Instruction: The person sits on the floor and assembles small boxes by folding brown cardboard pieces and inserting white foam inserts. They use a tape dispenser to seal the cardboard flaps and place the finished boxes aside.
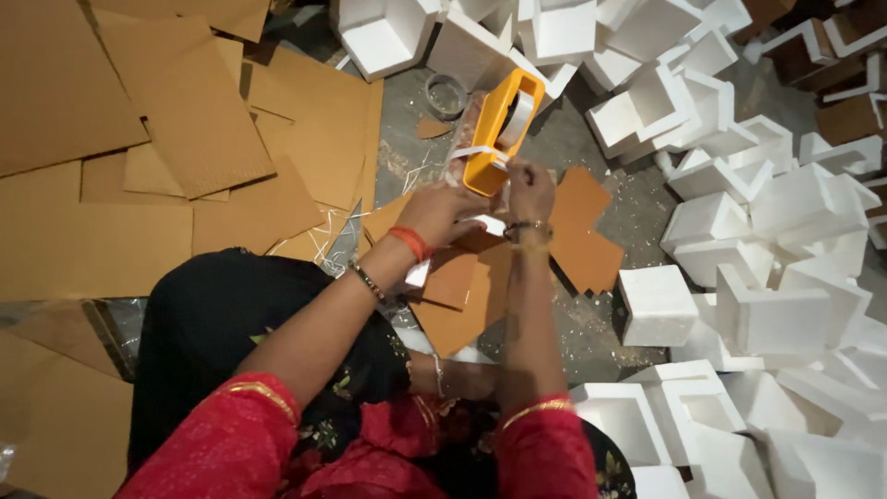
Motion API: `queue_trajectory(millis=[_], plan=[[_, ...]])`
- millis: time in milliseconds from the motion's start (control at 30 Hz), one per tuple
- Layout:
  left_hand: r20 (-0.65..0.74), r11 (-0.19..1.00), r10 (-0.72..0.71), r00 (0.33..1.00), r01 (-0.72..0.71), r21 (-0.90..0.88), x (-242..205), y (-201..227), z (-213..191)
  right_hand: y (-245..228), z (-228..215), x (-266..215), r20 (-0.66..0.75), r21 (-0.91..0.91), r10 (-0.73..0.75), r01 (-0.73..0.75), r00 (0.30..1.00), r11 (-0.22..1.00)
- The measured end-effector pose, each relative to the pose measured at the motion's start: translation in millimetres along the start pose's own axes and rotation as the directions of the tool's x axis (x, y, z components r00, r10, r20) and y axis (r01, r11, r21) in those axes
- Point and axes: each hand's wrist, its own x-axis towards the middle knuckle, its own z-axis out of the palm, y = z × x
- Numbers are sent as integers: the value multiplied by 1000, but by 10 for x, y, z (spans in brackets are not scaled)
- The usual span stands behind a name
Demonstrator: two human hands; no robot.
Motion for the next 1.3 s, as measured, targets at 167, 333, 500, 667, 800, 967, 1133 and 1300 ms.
queue_trajectory(millis=[167, 333, 500, 667, 800, 967, 1133, 1300], plan=[[114, 993, -67, 991, 56, 103, 288, -125, -1, -160, -308, -1263, -101, 163, 186, -169, 977, 972], [164, 985, -162, 973, 149, 93, 362, -250, 76, 214, -14, -1462, -1, 319, 430, -407, 903, 856], [244, 996, -9, 970, -14, 90, 279, -245, -55, -181, -117, -1260, 31, -693, 167, -100, 985, 714], [248, 985, -78, 965, 37, 167, 243, -130, -55, -232, -313, -799, 308, 371, -221, 98, 925, 924], [249, 969, -114, 962, 52, 242, 233, -94, 10, 95, -203, -131, 387, 309, 457, -580, 801, 754], [218, 989, 1, 976, -33, 144, 151, -153, 51, 683, -72, 159, 471, 31, 475, -552, 743, 833], [118, 910, 346, 931, -363, 199, -224, 207, -8, 1260, -593, -599, 733, 136, 187, -410, 654, 902], [93, 625, 745, 661, -740, 249, -491, 721, -309, 1067, -923, -1091, 539, 438, 241, -513, 807, 738]])
